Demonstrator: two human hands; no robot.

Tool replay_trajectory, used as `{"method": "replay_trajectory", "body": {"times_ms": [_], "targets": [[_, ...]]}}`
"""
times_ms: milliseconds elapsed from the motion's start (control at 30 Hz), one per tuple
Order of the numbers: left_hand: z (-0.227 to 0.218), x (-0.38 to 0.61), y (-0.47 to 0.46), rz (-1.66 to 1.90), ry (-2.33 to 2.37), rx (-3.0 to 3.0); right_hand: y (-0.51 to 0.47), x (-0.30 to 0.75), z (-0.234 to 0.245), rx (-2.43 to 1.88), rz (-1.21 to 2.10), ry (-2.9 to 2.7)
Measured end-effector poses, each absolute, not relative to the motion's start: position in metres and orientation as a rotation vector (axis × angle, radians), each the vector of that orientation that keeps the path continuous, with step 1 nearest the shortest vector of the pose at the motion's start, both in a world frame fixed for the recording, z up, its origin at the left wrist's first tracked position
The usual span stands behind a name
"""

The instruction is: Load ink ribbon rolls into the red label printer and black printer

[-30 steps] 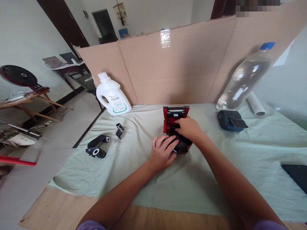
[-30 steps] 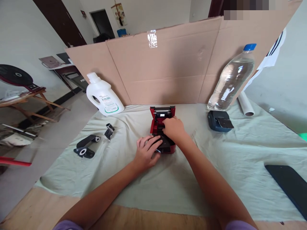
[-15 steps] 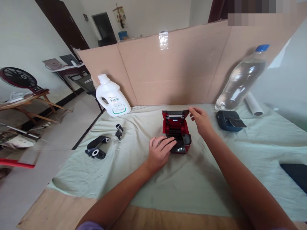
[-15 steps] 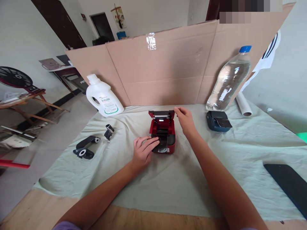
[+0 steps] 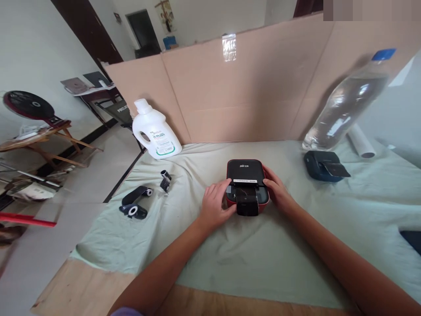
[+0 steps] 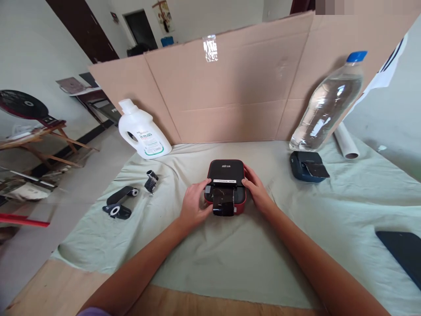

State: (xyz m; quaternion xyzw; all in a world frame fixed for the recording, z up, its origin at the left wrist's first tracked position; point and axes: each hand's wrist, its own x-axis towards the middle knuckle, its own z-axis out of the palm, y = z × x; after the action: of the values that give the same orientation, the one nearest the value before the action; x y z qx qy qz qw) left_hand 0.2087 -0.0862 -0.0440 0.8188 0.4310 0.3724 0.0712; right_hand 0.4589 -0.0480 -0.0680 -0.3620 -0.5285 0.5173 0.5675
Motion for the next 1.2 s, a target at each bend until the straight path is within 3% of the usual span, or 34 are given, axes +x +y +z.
{"method": "replay_trajectory", "body": {"times_ms": [367,500,567,633,733,1000,1200], "targets": [[-0.045,0.194,-0.072,1.195,1.225,2.487,-0.055,0.455,-0.081,-0.905,1.076,-1.219],[-0.025,0.135,-0.035,1.279,1.945,2.304,-0.056,0.453,-0.081,-0.914,1.053,-1.229],[-0.018,0.095,-0.021,1.1,2.412,2.038,-0.056,0.453,-0.081,-0.915,1.049,-1.238],[-0.016,0.062,-0.013,0.812,2.571,1.786,-0.055,0.454,-0.083,-0.906,1.046,-1.238],[-0.022,0.032,-0.009,0.574,2.532,1.613,-0.053,0.454,-0.084,-0.897,1.033,-1.248],[-0.022,0.027,-0.006,0.816,2.45,1.617,-0.054,0.453,-0.08,-0.872,1.053,-1.253],[-0.011,0.031,-0.066,0.82,2.364,1.756,-0.055,0.451,-0.077,-0.872,1.046,-1.229]]}}
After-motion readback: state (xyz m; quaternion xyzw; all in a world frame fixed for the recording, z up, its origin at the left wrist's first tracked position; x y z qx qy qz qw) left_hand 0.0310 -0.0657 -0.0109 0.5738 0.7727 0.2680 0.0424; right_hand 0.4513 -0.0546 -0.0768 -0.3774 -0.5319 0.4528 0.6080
